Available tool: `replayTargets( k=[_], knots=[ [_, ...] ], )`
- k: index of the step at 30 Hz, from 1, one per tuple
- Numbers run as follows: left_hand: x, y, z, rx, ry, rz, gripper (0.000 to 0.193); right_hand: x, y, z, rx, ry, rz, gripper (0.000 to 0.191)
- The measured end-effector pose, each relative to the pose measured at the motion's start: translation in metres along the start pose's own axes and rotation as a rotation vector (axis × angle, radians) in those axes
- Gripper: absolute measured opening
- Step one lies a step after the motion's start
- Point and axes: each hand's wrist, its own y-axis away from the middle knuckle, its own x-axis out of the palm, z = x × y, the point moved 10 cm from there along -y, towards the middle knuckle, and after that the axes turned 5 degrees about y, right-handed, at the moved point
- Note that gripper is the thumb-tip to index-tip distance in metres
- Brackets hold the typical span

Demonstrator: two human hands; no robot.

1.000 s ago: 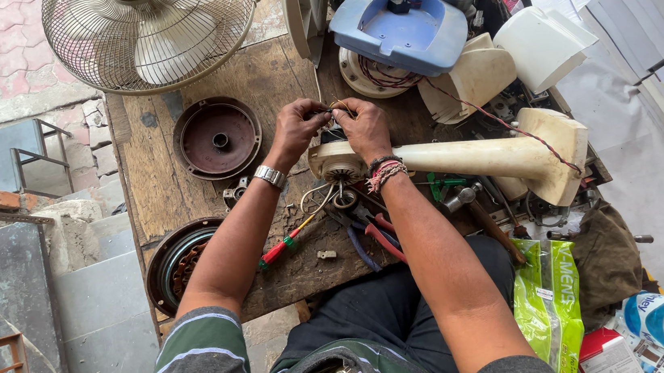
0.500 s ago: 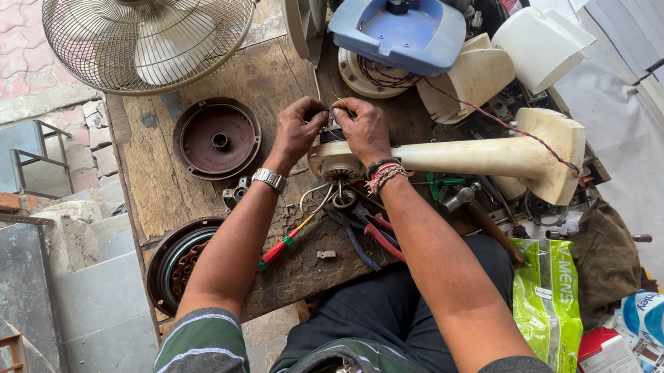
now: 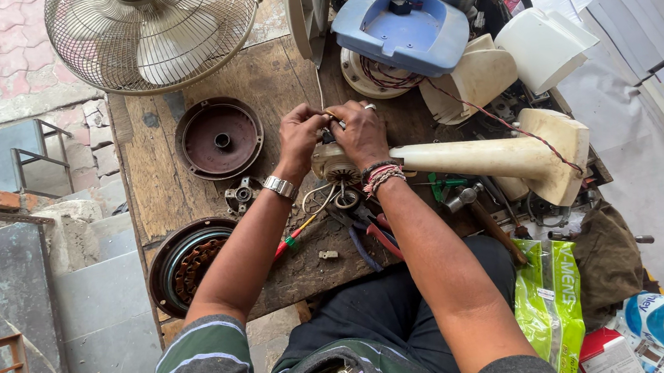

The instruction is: The person sits on the floor and repairs a ceiling fan motor by stripping wires with pliers, twisting connections, and securing them with electrical tape. The person handles the fan motor, wires, and tools throughout the process.

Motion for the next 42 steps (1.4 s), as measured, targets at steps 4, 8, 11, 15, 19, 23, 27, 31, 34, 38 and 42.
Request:
replayTargets(
  k=[4, 8, 11, 15, 19, 23, 27, 31, 34, 38, 42],
  knots=[
    [-0.011, -0.002, 0.037, -0.169, 0.374, -0.124, 0.011, 0.008, 0.003, 0.002, -0.026, 0.133, 0.050, 0.015],
    [-0.021, -0.002, 0.048, -0.189, 0.280, -0.183, 0.007, 0.012, 0.004, 0.007, -0.081, 0.186, 0.065, 0.011],
    [-0.018, -0.001, 0.035, -0.123, 0.149, -0.091, 0.002, 0.010, 0.004, 0.009, -0.105, 0.180, 0.078, 0.011],
    [-0.020, 0.011, -0.003, 0.055, -0.137, -0.037, 0.012, 0.004, 0.003, 0.013, -0.096, 0.136, 0.069, 0.014],
    [-0.023, 0.025, -0.031, 0.107, -0.502, -0.080, 0.018, 0.001, 0.004, 0.015, -0.069, 0.120, 0.077, 0.015],
    [-0.016, 0.035, -0.041, 0.130, -0.510, -0.066, 0.017, 0.000, 0.003, 0.013, -0.046, 0.110, 0.081, 0.017],
    [-0.014, 0.039, -0.038, 0.113, -0.500, -0.074, 0.019, 0.001, 0.003, 0.013, -0.039, 0.111, 0.082, 0.020],
    [0.001, 0.048, -0.064, 0.436, -0.845, -0.065, 0.017, 0.004, 0.003, 0.009, -0.007, 0.099, 0.113, 0.020],
    [0.028, 0.067, -0.086, 0.835, -1.179, 0.051, 0.013, 0.005, 0.002, 0.008, 0.004, 0.082, 0.112, 0.020],
    [0.028, 0.062, -0.095, 0.874, -1.286, 0.249, 0.019, 0.006, 0.002, 0.008, 0.006, 0.087, 0.117, 0.022],
    [0.034, 0.072, -0.109, 1.040, -1.394, 0.325, 0.018, 0.004, 0.002, 0.010, -0.019, 0.084, 0.102, 0.020]
  ],
)
